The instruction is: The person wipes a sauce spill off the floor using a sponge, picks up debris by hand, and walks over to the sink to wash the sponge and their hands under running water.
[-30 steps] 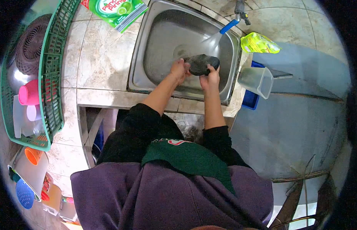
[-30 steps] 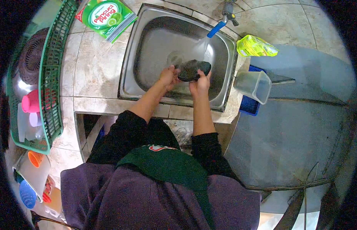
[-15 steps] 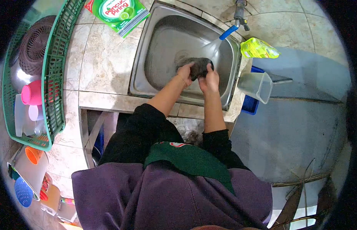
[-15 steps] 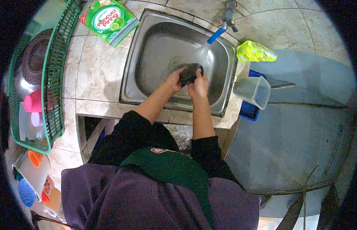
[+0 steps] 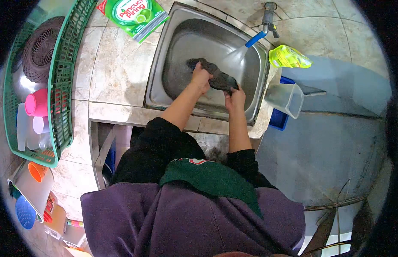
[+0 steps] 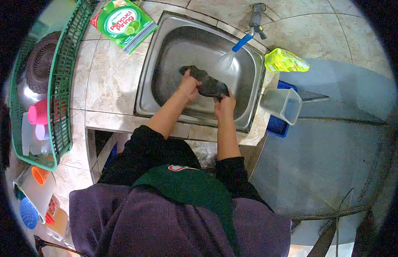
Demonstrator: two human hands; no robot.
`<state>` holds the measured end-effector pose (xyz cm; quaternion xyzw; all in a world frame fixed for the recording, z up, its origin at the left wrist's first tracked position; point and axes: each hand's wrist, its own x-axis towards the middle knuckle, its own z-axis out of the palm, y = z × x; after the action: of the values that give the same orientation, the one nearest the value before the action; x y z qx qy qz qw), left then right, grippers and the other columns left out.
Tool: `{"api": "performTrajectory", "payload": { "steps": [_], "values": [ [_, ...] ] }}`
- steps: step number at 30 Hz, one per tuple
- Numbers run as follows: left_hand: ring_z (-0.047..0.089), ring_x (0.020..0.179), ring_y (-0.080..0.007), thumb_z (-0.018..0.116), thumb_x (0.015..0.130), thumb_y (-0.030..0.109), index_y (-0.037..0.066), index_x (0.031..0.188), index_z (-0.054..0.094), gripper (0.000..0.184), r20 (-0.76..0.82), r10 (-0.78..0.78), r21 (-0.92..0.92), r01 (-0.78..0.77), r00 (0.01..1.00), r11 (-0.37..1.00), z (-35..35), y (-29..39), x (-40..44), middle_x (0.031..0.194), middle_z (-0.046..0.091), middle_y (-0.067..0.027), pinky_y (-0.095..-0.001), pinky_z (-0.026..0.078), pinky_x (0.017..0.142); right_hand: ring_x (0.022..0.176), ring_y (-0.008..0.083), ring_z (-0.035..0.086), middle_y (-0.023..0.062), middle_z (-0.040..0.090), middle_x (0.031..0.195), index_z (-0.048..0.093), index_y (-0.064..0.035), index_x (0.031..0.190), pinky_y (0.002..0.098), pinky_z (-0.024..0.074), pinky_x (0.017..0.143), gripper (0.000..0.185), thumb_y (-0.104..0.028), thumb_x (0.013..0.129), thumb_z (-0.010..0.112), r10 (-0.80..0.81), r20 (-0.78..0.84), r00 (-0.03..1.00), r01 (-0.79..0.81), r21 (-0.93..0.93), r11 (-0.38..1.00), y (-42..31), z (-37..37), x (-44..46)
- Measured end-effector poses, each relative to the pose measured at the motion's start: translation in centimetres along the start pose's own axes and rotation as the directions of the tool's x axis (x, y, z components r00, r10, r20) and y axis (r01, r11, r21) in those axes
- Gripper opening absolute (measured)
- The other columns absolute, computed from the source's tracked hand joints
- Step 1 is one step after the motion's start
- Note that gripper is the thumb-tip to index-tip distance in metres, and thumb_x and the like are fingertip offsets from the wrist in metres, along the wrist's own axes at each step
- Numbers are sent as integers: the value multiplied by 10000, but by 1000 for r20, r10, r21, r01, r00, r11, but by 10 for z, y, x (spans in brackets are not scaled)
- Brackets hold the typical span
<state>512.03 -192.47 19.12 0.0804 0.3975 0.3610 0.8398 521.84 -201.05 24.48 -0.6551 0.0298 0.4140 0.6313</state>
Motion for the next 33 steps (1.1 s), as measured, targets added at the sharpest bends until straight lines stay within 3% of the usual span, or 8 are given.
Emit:
{"api": "performTrajectory", "payload": {
  "steps": [4, 6, 8, 11, 15, 17, 27, 33],
  "values": [
    [487, 986, -288, 425, 655, -125, 76, 1331, 232, 731, -23, -75, 47, 76, 997, 996, 1, 5, -7, 1160, 448, -145, -366, 405, 833, 995, 301, 486, 167, 436, 1158, 405, -2, 1205, 422, 440, 823, 501, 120, 728, 310, 109, 126, 986, -107, -22, 994, 2, -17, 1],
    [488, 958, -275, 416, 639, -106, 86, 1344, 218, 757, 12, -59, 69, 58, 998, 996, 10, 15, -18, 1135, 466, -144, -316, 385, 841, 1013, 294, 463, 136, 432, 1171, 400, -40, 1222, 429, 410, 850, 477, 39, 753, 360, 197, 176, 964, -151, -245, 958, 4, -19, -3],
    [479, 1026, -286, 446, 643, -76, 99, 1357, 196, 776, 56, 48, 605, -72, 997, 793, 17, 27, -26, 1215, 436, -171, -318, 375, 871, 1016, 275, 449, 114, 440, 1167, 408, -51, 1219, 424, 387, 861, 442, -38, 777, 396, 205, 157, 966, -166, -231, 959, 5, -15, -2],
    [447, 1111, -305, 468, 647, -47, 128, 1385, 82, 851, 68, 116, 779, -125, 991, 614, 25, 33, -37, 1279, 377, -223, -298, 353, 901, 1011, 242, 428, 75, 452, 1157, 423, -73, 1215, 407, 349, 874, 419, -194, 814, 450, 238, 184, 954, -203, -192, 960, 7, -8, 3],
    [435, 1110, -333, 502, 640, -100, 190, 1383, -75, 985, 160, 196, 657, -252, 967, 710, 14, 16, -28, 1318, 266, -295, -331, 427, 839, 1071, 207, 400, 61, 424, 1235, 427, -91, 1236, 360, 318, 877, 469, -314, 829, 499, 227, 314, 922, -209, -89, 974, 7, 9, 9],
    [441, 1102, -337, 465, 639, -136, 230, 1355, -183, 1033, 235, 100, 563, -219, 967, 797, 10, 20, -29, 1318, 224, -335, -328, 451, 806, 1061, 201, 409, 58, 444, 1211, 431, -78, 1231, 362, 326, 868, 470, -313, 830, 508, 158, 274, 949, -135, -104, 985, 8, 21, 9],
    [497, 990, -290, 425, 641, -157, 263, 1366, -145, 1013, 347, -76, 565, -144, 935, 812, -18, 15, -32, 1279, 329, -254, -302, 481, 681, 825, 128, 540, 37, 585, 921, 566, -29, 1056, 250, 425, 749, 264, -198, 854, 545, 15, 361, 932, 105, -310, 945, 24, 39, 18],
    [497, 986, -261, 426, 646, -177, 252, 1368, -138, 1012, 302, -32, 535, -141, 953, 833, -9, 15, -34, 1267, 378, -204, -306, 461, 725, 846, 132, 542, 52, 591, 959, 568, -23, 1043, 249, 425, 782, 270, -234, 886, 505, -129, 313, 941, 218, -268, 939, 31, 44, 18]
  ]
}}
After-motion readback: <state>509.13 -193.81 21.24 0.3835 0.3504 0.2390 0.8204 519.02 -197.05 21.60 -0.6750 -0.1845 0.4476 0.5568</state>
